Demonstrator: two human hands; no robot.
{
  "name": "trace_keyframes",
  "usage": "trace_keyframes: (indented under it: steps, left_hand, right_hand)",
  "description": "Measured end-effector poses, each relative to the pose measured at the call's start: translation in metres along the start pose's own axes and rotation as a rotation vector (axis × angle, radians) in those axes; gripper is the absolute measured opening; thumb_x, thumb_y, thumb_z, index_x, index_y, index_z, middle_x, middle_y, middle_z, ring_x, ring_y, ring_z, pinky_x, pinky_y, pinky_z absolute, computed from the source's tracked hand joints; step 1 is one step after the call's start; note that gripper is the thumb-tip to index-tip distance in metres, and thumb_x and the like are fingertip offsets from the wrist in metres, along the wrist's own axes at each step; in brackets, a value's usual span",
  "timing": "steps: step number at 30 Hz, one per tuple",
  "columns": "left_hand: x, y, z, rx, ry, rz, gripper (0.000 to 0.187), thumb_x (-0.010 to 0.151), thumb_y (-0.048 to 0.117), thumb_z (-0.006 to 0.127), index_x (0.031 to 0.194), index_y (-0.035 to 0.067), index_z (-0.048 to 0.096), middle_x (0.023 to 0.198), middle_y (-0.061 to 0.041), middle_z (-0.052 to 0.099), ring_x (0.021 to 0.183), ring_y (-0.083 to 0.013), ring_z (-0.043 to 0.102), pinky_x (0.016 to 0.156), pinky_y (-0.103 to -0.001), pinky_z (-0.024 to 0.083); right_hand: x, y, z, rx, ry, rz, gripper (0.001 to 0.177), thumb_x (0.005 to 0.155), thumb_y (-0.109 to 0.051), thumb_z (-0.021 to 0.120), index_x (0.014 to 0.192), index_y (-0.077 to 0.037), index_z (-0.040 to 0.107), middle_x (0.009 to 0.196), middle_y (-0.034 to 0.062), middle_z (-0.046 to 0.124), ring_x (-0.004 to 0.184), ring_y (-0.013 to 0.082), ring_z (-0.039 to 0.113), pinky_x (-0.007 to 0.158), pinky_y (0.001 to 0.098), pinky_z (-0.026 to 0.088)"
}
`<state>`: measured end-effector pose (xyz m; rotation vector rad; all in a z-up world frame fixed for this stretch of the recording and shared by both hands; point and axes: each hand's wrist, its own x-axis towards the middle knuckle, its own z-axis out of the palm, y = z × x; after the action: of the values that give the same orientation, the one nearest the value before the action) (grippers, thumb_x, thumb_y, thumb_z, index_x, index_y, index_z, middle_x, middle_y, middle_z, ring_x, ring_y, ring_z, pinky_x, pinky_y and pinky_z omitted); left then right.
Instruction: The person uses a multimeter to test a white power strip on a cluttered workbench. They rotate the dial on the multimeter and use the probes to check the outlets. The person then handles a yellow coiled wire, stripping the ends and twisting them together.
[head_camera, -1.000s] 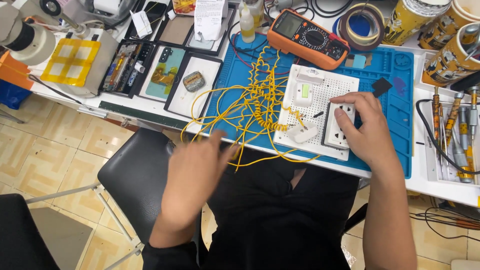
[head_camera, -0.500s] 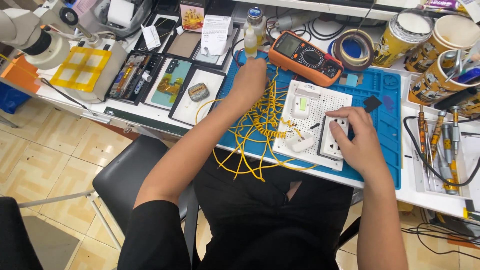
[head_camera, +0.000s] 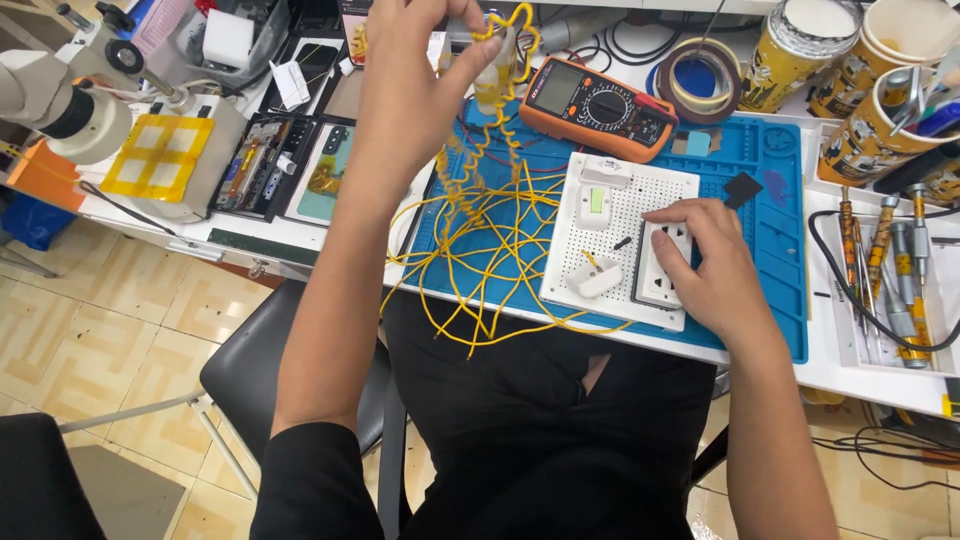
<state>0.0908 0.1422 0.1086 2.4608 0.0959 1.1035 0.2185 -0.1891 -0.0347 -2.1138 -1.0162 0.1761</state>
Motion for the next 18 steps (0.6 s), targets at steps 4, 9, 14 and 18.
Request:
trace_keyframes:
  steps: [4, 9, 14, 18]
  left_hand:
    - [0.011, 0.029, 0.014, -0.213, 0.014, 0.122, 0.02, 0.106, 0.004, 0.086, 0.113, 0.012, 0.069, 0.102, -0.002, 0.078, 0.095, -0.0128, 0.077, 0.087, -0.031, 0.058]
    - [0.024, 0.05, 0.072, -0.295, -0.291, 0.229, 0.01, 0.116, 0.028, 0.063, 0.115, 0.02, 0.057, 0.066, 0.001, 0.047, 0.06, -0.0175, 0.04, 0.064, -0.034, 0.038]
    - [0.026, 0.021, 0.127, -0.452, -0.343, 0.1, 0.03, 0.11, 0.032, 0.071, 0.133, 0.027, 0.053, 0.082, 0.0, 0.069, 0.066, -0.0211, 0.064, 0.069, -0.037, 0.051]
    - [0.007, -0.042, 0.184, -0.941, -0.477, -0.18, 0.028, 0.112, 0.023, 0.073, 0.14, 0.02, 0.066, 0.079, 0.002, 0.072, 0.063, -0.005, 0.061, 0.062, -0.021, 0.048]
  right_hand:
    - [0.014, -0.011, -0.012, 0.044, -0.063, 0.003, 0.031, 0.113, -0.025, 0.059, 0.141, -0.015, 0.069, 0.142, 0.0088, 0.061, 0.144, 0.0291, 0.055, 0.122, 0.0485, 0.04]
    - [0.07, -0.043, -0.041, 0.428, 0.104, -0.267, 0.069, 0.112, -0.044, 0.062, 0.167, -0.014, 0.031, 0.16, 0.0229, 0.05, 0.15, 0.0345, 0.056, 0.116, 0.0453, 0.05]
    - [0.133, -0.016, -0.021, 0.757, 0.16, -0.215, 0.018, 0.121, -0.021, 0.062, 0.128, -0.005, 0.063, 0.088, 0.0088, 0.071, 0.08, 0.0135, 0.073, 0.078, 0.0265, 0.064]
    - [0.13, -0.012, -0.014, 1.059, 0.304, -0.119, 0.025, 0.123, -0.028, 0.055, 0.125, -0.005, 0.066, 0.073, -0.0007, 0.054, 0.057, 0.0059, 0.053, 0.06, 0.0229, 0.058]
